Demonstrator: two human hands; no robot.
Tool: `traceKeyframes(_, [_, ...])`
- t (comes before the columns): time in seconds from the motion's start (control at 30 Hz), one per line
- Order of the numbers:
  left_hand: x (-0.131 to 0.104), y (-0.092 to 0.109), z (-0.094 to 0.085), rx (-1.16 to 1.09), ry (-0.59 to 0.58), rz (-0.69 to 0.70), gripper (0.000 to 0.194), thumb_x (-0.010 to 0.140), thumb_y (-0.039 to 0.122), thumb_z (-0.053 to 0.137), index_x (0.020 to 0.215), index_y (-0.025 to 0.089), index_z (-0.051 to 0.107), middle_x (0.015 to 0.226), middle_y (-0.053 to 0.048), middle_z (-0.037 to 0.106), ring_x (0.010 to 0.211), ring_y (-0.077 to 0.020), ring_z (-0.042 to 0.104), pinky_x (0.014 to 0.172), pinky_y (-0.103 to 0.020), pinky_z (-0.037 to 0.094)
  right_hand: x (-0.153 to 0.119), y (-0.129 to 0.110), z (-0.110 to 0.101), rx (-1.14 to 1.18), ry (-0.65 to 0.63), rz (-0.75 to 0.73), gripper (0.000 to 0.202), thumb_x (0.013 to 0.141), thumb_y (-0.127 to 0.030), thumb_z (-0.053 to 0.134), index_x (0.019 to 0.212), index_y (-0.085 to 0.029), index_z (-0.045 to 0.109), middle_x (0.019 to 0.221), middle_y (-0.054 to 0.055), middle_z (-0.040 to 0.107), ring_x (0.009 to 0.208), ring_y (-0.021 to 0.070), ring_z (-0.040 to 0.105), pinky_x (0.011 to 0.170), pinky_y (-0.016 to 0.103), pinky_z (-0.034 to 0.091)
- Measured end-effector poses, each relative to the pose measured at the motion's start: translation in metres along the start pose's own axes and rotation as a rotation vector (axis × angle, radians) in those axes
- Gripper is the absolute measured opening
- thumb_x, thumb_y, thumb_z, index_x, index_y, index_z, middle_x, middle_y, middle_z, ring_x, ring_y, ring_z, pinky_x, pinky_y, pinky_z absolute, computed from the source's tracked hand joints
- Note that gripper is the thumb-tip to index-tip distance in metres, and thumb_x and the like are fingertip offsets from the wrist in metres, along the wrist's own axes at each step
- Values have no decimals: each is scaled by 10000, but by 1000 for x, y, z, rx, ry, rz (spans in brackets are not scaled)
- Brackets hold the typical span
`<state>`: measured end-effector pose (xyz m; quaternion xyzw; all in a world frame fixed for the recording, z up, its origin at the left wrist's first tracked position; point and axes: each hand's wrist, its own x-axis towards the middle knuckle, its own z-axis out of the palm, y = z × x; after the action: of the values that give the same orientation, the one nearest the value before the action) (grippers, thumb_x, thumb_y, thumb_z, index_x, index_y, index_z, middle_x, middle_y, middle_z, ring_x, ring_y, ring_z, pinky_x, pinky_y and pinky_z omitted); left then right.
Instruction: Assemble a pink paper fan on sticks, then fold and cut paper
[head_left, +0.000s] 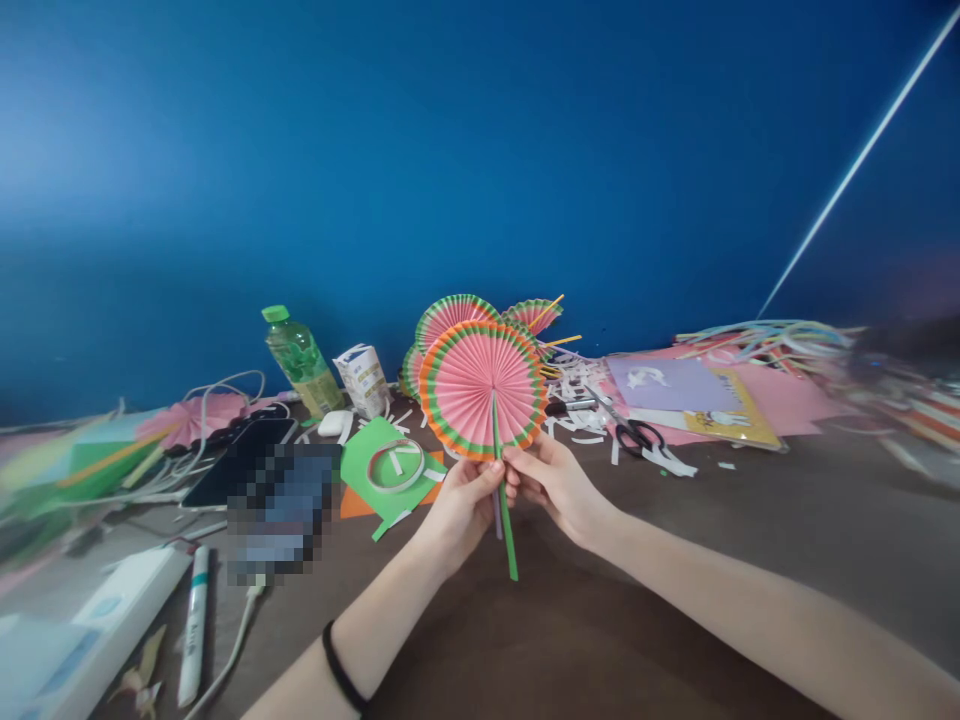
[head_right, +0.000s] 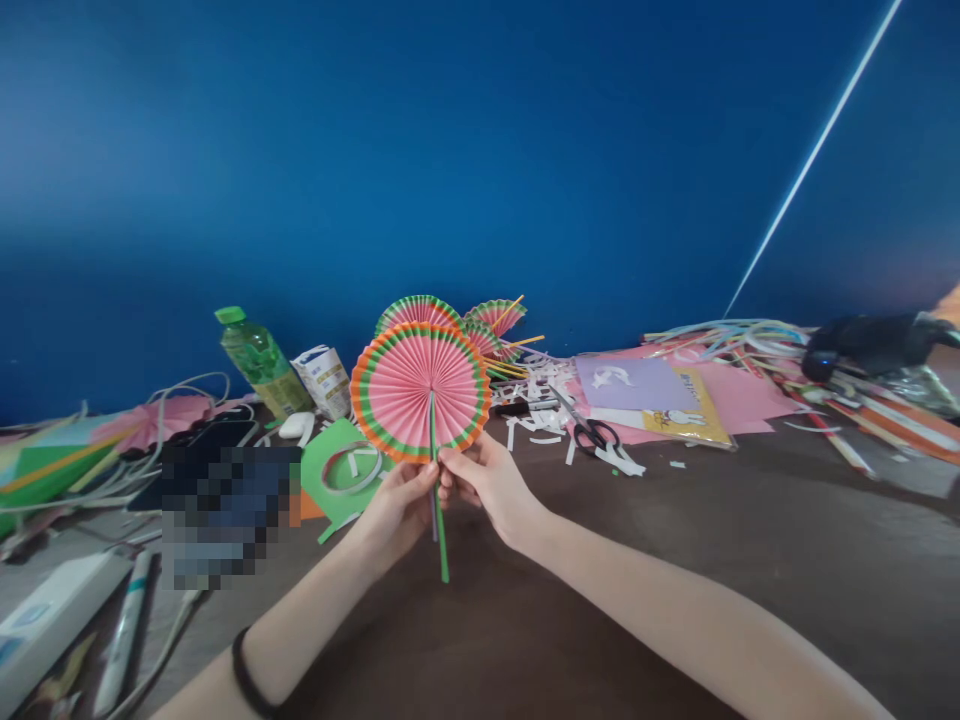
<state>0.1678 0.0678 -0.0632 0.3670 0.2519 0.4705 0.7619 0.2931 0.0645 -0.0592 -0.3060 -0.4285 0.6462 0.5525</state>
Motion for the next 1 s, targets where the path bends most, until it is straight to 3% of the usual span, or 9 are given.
traceKeyframes(0.3, [0, 2, -4, 65, -80, -2, 192, 671, 240, 727, 643, 89, 613, 595, -13, 572, 527, -69, 528, 531, -176, 424, 0, -2, 0, 7, -33, 5, 281, 698, -332, 690, 767, -161, 479, 489, -57, 552, 361, 38, 449, 338, 154, 212])
traceKeyframes(0.47, [1, 7, -4, 29, -77, 5, 173, 663, 223, 734, 656, 84, 631, 609, -21, 591, 538, -73, 538, 561, -188, 444, -1, 2, -1, -24, -46, 3, 305, 734, -390, 657, 852, -177, 473, 583, -53, 555, 452, 59, 502, 369, 161, 247])
traceKeyframes(0.67, [9, 22, -10, 40, 2, 82, 178, 660, 219, 735, 736, 87, 643, 662, -31, 619, 569, -92, 564, 583, -214, 477, -4, 9, -4, -332, -28, -54, 328, 794, -503, 542, 832, -191, 446, 637, -40, 537, 465, 69, 447, 413, 199, 306])
traceKeyframes(0.83, [12, 22, -17, 91, 69, 146, 194, 676, 223, 720, 818, 109, 652, 794, -63, 670, 697, -130, 610, 624, -222, 498, -8, 8, -3, -553, -92, -62, 254, 809, -416, 554, 740, -175, 509, 662, -16, 529, 600, 103, 491, 543, 234, 378])
traceKeyframes(1.0, [9, 19, -16, 146, 73, 81, 223, 715, 268, 684, 877, 122, 642, 937, -98, 674, 800, -186, 629, 588, -248, 518, -6, 11, -5, -632, -127, -90, 162, 828, -332, 536, 840, -176, 578, 709, -5, 566, 647, 121, 519, 625, 261, 407])
